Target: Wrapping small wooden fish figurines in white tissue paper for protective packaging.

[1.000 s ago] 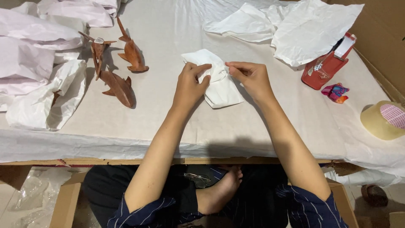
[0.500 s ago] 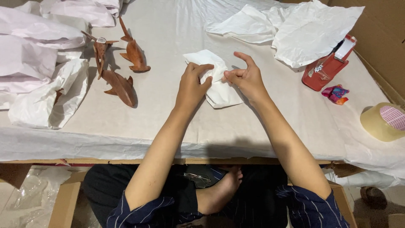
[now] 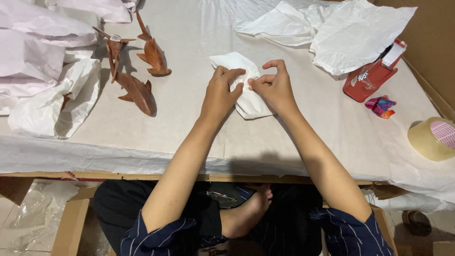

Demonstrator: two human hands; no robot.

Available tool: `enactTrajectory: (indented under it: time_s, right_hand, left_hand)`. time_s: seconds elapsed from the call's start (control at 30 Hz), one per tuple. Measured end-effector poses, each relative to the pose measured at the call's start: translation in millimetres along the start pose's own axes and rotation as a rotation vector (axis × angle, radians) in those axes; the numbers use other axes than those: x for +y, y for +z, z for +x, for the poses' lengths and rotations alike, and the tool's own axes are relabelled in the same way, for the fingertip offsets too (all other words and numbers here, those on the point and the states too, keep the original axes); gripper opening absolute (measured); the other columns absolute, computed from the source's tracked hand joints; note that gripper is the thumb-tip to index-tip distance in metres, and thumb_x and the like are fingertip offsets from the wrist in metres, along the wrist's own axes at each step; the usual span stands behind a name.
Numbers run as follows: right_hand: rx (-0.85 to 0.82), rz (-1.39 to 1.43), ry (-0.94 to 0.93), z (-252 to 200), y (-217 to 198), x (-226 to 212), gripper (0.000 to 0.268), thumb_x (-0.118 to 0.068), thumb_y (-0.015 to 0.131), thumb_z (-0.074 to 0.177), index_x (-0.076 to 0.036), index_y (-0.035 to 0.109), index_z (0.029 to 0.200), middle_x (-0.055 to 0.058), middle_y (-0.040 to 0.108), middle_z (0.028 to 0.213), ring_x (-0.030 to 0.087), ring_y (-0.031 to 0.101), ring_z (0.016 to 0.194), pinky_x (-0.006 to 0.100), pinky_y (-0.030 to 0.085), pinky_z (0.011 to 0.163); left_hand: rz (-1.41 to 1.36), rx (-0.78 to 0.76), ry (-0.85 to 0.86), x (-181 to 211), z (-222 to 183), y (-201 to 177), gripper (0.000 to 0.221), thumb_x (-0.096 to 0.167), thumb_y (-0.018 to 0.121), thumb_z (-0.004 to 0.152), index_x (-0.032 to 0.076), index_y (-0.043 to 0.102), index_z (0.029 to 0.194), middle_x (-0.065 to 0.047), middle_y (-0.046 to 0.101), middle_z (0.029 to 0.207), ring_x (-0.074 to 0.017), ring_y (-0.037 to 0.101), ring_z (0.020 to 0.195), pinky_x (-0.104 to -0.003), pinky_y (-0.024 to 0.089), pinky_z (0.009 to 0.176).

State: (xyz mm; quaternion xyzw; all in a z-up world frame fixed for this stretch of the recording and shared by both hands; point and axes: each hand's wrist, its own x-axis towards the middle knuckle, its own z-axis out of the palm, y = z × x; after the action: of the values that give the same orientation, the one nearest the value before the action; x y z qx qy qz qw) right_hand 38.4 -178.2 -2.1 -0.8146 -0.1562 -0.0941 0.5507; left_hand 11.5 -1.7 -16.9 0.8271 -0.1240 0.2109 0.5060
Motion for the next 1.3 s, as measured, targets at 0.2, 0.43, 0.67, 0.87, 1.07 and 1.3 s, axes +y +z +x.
enactTrajectory:
  time_s: [0.2,0.43,0.67,0.87,1.07,1.3]
  right_hand:
    - [0.031,-0.131,-0.055,1,4,0,0.047,-0.012,0.078,0.091,-0.008,0.043,0.122,0.007,0.073,0.078,0.014,0.066,0.069,0.024,0.057,0.067]
    - [0.121,-0.532,-0.134,-11,11,-31,0.041,-0.020,0.080,0.088,-0.012,0.049,0.113,0.005,0.075,0.075,0.030,0.070,0.072,0.043,0.055,0.073]
    - [0.121,-0.768,-0.084,-7,6,-11,0.042,-0.041,0.078,0.093,-0.013,0.051,0.109,0.005,0.071,0.067,0.032,0.072,0.071,0.047,0.052,0.070]
    - [0.137,-0.680,-0.235,-10,8,-13,0.048,-0.031,0.074,0.096,-0.005,0.050,0.127,0.015,0.063,0.098,0.038,0.062,0.096,0.052,0.048,0.083]
    - [0.050,-0.538,-0.198,10,2,21,0.080,-0.036,0.076,0.096,-0.007,0.034,0.157,0.023,0.050,0.138,0.046,0.051,0.128,0.068,0.036,0.106]
    - [-0.426,-0.643,-0.313,-30,-3,-35,0.128,-0.066,0.087,0.066,-0.005,0.029,0.161,0.032,0.022,0.165,0.054,0.014,0.152,0.066,0.013,0.122]
  left_hand:
    - [0.010,-0.003,-0.014,2,1,0,0.030,0.009,0.069,0.095,0.013,0.071,0.125,-0.008,0.056,0.102,-0.0269,0.067,0.095,-0.047,0.061,0.089]
    - [0.024,-0.008,-0.013,-1,3,2,0.030,0.010,0.070,0.095,0.014,0.071,0.125,-0.008,0.056,0.101,-0.0278,0.068,0.096,-0.048,0.061,0.090]
    - [0.015,-0.007,-0.025,-3,3,0,0.031,0.011,0.069,0.096,0.015,0.071,0.126,-0.008,0.057,0.102,-0.0260,0.068,0.096,-0.045,0.061,0.090]
    - [0.000,-0.014,0.002,-12,7,1,0.030,0.014,0.069,0.097,0.017,0.071,0.127,-0.007,0.059,0.101,-0.0214,0.067,0.090,-0.040,0.060,0.085]
    - [-0.041,-0.011,0.051,-20,10,4,0.027,0.018,0.064,0.101,0.016,0.071,0.127,-0.011,0.059,0.099,-0.0226,0.065,0.084,-0.040,0.059,0.079]
    - [-0.060,0.031,0.091,-25,12,1,0.042,0.020,0.063,0.101,0.010,0.059,0.142,-0.018,0.058,0.104,-0.0331,0.067,0.091,-0.048,0.057,0.084]
